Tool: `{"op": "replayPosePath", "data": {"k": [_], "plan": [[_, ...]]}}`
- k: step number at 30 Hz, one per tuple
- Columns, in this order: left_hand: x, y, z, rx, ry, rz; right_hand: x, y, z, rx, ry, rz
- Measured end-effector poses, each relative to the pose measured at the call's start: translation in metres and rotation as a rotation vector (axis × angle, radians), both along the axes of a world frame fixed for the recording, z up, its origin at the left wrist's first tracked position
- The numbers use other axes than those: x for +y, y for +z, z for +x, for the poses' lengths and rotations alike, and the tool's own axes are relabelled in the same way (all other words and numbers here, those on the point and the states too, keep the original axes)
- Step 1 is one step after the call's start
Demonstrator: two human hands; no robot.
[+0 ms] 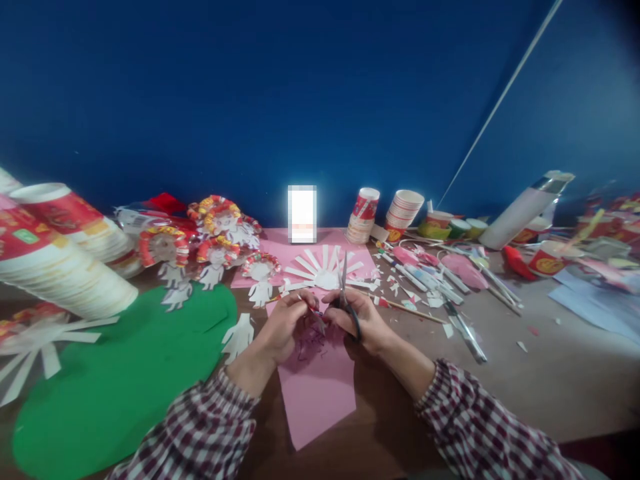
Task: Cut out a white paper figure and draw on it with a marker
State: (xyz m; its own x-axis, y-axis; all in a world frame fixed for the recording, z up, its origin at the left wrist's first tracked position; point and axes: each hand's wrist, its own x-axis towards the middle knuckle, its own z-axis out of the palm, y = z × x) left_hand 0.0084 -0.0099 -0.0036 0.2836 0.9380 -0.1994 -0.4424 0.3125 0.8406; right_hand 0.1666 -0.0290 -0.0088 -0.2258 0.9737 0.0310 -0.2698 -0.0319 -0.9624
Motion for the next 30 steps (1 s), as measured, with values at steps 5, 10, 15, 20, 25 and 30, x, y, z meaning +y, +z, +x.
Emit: {"op": "replayPosePath", "data": {"k": [5,10,15,20,25,30], "plan": [[-0.0007,-0.0007,-0.0001,-0.017,-0.103,-0.029,0.0026,-0.0072,-0.0006,0.039,0.03,0.037],[-0.0011,0.0008,-0.0025,-0.014,-0.189,0.032,0.0041,-0.0023,0.0009,0.028,0.004,0.012],[-0.0016,0.0024,-0.0021,0.008,-0.161,-0.033,0.0053,-0.0008,0.0037,0.058,0.01,-0.094],[-0.0014,0.0025,0.001,-0.06,-0.134,-0.072,0.0053,-0.0057,0.0061,0.159,0.15,-0.148],[-0.0011,0.0014,0.0017,-0.099,-0.15,-0.098,0.0044,-0.0043,0.0055,0.186,0.155,-0.141],[-0.0006,0.0002,0.0004,-0.077,-0.133,-0.127,0.0034,0.0,0.0055,0.132,0.113,-0.098]]}}
